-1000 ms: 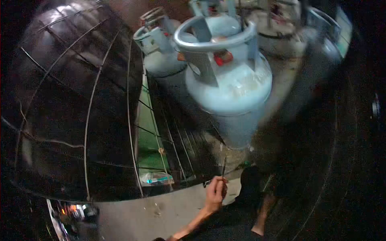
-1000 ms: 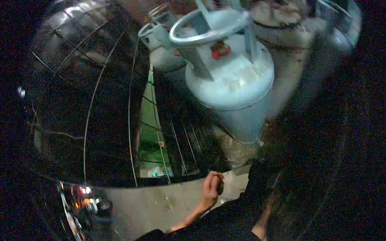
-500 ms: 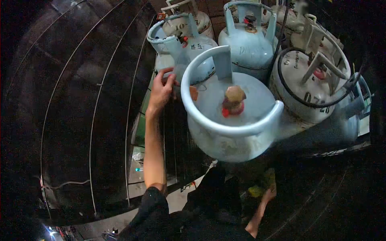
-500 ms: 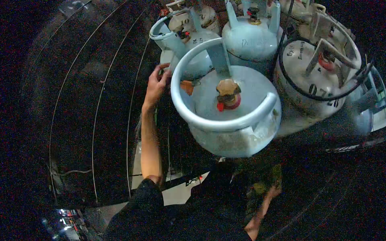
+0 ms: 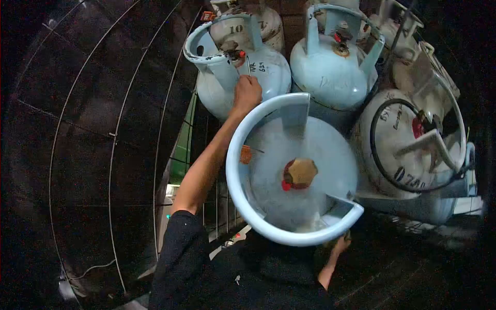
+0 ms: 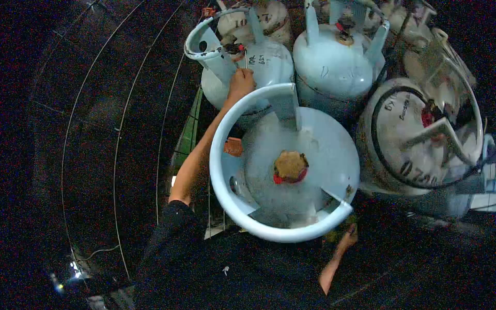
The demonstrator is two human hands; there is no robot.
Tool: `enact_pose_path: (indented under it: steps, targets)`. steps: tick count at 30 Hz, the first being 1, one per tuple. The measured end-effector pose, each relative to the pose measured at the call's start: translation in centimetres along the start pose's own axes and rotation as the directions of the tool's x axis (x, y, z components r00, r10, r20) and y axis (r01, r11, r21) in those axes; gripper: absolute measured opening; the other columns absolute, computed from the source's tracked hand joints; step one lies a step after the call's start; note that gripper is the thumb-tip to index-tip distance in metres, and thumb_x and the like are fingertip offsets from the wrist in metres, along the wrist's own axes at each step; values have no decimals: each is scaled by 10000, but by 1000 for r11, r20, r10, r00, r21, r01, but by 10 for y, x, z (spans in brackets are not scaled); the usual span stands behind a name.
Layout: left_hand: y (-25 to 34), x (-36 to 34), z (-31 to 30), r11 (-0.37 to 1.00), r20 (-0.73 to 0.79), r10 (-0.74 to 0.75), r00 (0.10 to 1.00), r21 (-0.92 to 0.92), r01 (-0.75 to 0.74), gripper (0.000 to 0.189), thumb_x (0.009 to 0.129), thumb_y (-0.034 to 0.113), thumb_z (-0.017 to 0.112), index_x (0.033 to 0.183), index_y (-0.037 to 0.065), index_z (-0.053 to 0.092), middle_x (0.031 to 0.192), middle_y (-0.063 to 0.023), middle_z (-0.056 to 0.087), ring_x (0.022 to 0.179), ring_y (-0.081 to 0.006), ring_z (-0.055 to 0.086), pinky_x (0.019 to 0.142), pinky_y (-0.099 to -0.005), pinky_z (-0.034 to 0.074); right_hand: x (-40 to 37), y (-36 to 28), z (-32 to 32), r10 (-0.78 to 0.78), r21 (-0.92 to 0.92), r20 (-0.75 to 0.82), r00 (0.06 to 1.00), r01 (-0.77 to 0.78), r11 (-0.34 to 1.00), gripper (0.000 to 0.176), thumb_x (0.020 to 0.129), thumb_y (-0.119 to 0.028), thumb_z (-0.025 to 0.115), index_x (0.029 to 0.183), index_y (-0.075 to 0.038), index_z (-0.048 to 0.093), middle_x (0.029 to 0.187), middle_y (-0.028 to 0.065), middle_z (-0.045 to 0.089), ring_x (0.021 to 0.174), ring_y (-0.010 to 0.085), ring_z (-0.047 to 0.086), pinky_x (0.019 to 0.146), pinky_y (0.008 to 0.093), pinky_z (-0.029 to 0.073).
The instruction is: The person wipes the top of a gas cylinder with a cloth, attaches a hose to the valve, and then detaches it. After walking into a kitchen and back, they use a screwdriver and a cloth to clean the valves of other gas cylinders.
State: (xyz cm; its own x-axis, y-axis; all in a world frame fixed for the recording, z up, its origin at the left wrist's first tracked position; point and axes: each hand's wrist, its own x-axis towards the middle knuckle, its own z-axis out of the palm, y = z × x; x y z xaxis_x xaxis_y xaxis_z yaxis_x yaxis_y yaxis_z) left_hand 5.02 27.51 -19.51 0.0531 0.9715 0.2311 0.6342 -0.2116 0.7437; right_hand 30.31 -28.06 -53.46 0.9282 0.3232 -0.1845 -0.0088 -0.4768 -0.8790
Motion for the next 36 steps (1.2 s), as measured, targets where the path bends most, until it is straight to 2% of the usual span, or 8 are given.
enact_pose_path:
  steps: [3, 6, 20, 23, 24, 25, 29, 36]
  targets:
    - [-13, -6, 5, 994, 59, 105, 993, 24, -107, 347, 901, 226, 406, 885, -101, 521, 713, -266, 612, 515, -338, 617, 524, -429, 502, 36, 16, 0, -106, -107, 168, 980, 125, 986, 315, 899, -194, 556, 1090, 47, 625, 1062, 154, 653, 962, 246, 610, 889, 345, 446]
    - [23, -11, 9, 915, 22, -295, 955, -283, 289, 319, 926, 230, 394, 915, -75, 489, 642, -183, 577, 448, -255, 580, 432, -374, 482, 68, 14, -1, -180, 29, 275, 944, 179, 983, 298, 886, -157, 562, 1100, 43, 616, 1064, 141, 641, 935, 244, 594, 861, 353, 451]
    - [16, 7, 46, 765, -68, -377, 924, -585, 270, 247, 926, 227, 427, 878, -10, 474, 588, -103, 525, 401, -211, 514, 339, -344, 415, 96, -19, -23, -117, 43, 345, 931, 108, 993, 297, 889, -158, 555, 1122, 22, 602, 1136, 162, 611, 969, 253, 593, 878, 372, 461]
    - [19, 18, 57, 629, -11, -440, 898, -717, 300, 225, 924, 194, 428, 857, -13, 489, 604, -117, 549, 470, -266, 566, 414, -377, 476, 82, 0, -26, -259, -443, 314, 913, 383, 811, 285, 890, -122, 557, 1155, -23, 594, 1161, 134, 599, 988, 253, 582, 896, 390, 460]
    - [1, 17, 69, 975, -403, -133, 905, -216, 47, 220, 923, 173, 416, 860, -21, 496, 614, -137, 557, 515, -302, 584, 480, -401, 497, 76, 13, -26, -205, -396, 302, 931, 318, 861, 286, 886, -127, 562, 1148, -19, 596, 1155, 137, 601, 985, 254, 583, 893, 389, 460]
    - [-17, 16, 79, 900, -524, 336, 783, 422, -104, 216, 921, 153, 405, 863, -30, 504, 623, -157, 565, 560, -338, 601, 546, -425, 518, 71, 21, -24, -144, -311, 291, 946, 236, 921, 288, 882, -133, 567, 1142, -15, 598, 1148, 140, 604, 982, 255, 584, 889, 388, 460]
    - [9, -4, 37, 987, -249, -90, 964, 108, 120, 207, 864, 85, 448, 978, -87, 444, 748, -274, 614, 720, -409, 636, 676, -485, 515, 44, 22, -22, -29, -176, 281, 959, 81, 981, 297, 865, -156, 587, 1115, 2, 607, 1124, 154, 613, 970, 257, 588, 875, 383, 458]
    - [-8, -4, 11, 875, 19, 93, 996, 476, -90, 238, 901, 112, 441, 1015, -93, 402, 754, -289, 618, 717, -442, 628, 622, -480, 520, 19, -3, -22, 86, -94, 295, 952, -60, 994, 325, 835, -195, 623, 1069, 31, 622, 1081, 178, 630, 949, 261, 595, 850, 375, 455]
